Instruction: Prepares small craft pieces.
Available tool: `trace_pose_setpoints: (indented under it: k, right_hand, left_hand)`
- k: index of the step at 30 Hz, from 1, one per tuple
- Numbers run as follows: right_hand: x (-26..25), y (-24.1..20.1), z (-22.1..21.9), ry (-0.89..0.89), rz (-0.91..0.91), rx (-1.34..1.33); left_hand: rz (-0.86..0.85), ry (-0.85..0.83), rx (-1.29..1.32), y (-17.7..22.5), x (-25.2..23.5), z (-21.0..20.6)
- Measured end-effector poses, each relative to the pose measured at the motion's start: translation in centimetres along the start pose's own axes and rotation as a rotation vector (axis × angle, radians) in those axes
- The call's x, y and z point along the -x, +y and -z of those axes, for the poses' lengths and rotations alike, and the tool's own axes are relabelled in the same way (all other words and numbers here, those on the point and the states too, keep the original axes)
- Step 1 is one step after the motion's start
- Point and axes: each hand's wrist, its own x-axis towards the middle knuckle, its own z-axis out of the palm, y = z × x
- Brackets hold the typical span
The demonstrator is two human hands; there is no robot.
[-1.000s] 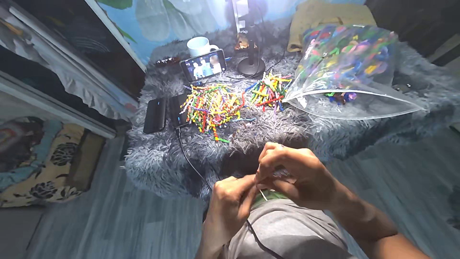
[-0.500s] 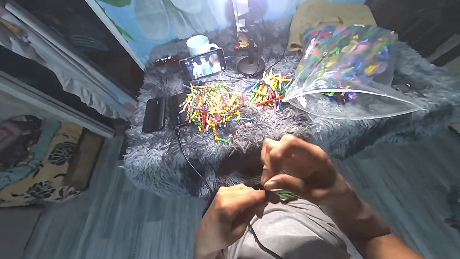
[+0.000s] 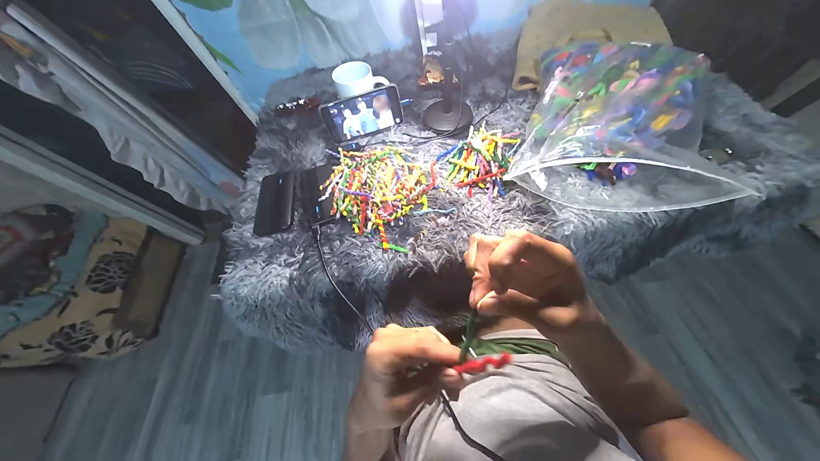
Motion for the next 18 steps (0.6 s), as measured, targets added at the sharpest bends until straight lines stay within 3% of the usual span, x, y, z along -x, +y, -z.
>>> trace_pose_setpoints:
  k: [2,5,8,11,14,18]
  right_hand:
    - [-0.3,-0.2,-0.3,-0.072,0.03,0.124]
    - [-0.4,-1.2,-1.4,-0.182,0.104,0.401]
    - [0.0,-1.5,-1.3,-0.122,0.123,0.43]
    - [0.2,-0.7,-0.9,0.001,0.1,0.291]
    - [0.3,0.2,-1.1,0.074,0.046,0.194]
    - [0.1,2.1,-0.2,0.262,-0.084,-0.076]
  left_hand:
    - [0.066,-0.113,-0.307,0.1,-0.3,0.5]
    - [0.175,0.035,-0.605,0.0,-0.4,-0.2]
    - [0.225,0.263,-0.362,0.1,-0.3,-0.1]
    - [0.064,0.41,-0.068,0.5,-0.3,-0.1]
    - [-0.081,0.505,-0.014,0.5,-0.6,-0.6]
    - [-0.026,0.505,-0.052,0.9,-0.4,-0.6]
